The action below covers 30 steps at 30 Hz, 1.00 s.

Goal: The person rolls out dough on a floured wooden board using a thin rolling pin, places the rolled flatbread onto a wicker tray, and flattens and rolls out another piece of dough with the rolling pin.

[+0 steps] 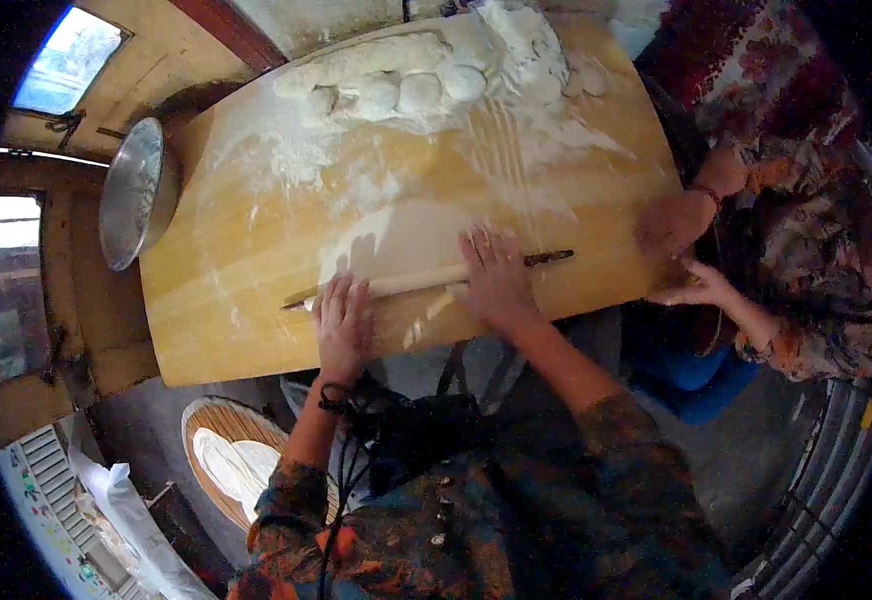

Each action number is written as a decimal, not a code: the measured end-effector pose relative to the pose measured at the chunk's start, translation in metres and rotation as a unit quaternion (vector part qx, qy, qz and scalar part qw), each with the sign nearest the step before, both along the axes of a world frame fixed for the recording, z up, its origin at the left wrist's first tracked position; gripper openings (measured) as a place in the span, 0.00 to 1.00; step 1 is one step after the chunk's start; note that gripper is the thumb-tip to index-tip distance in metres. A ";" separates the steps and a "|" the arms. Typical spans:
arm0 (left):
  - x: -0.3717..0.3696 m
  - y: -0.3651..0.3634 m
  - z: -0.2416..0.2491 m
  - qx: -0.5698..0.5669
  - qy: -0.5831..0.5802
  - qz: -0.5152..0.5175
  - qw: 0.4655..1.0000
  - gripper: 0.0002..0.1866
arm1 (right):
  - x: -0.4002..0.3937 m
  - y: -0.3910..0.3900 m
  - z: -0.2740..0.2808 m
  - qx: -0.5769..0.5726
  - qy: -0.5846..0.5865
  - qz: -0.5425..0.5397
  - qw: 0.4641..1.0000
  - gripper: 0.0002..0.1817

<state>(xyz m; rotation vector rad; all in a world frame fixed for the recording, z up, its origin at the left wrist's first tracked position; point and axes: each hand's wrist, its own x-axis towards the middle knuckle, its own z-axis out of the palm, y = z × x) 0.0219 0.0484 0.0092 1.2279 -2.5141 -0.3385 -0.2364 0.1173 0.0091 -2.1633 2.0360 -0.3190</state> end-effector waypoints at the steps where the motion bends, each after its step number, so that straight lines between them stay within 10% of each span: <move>1: 0.005 0.002 -0.002 0.007 -0.024 0.010 1.000 0.29 | 0.001 -0.005 0.006 0.012 0.041 -0.023 0.999 0.35; 11: -0.034 -0.148 -0.022 -0.052 -0.098 0.139 0.984 0.38 | -0.035 -0.133 -0.022 -0.015 0.133 -0.044 0.990 0.35; 16: 0.034 -0.014 -0.024 0.096 -0.086 0.049 0.990 0.42 | -0.035 -0.019 0.005 0.137 0.004 0.083 0.987 0.34; 21: 0.019 -0.191 -0.053 -0.068 -0.043 0.159 0.984 0.34 | -0.060 -0.199 -0.038 -0.082 0.087 -0.024 0.992 0.28; 23: 0.009 -0.252 -0.008 -0.110 -0.042 0.201 0.972 0.31 | -0.081 -0.229 -0.003 -0.185 -0.060 -0.056 0.979 0.28; 30: 0.023 -0.299 -0.036 -0.019 -0.061 0.142 0.988 0.26 | -0.111 -0.241 -0.004 -0.107 0.085 -0.044 0.990 0.31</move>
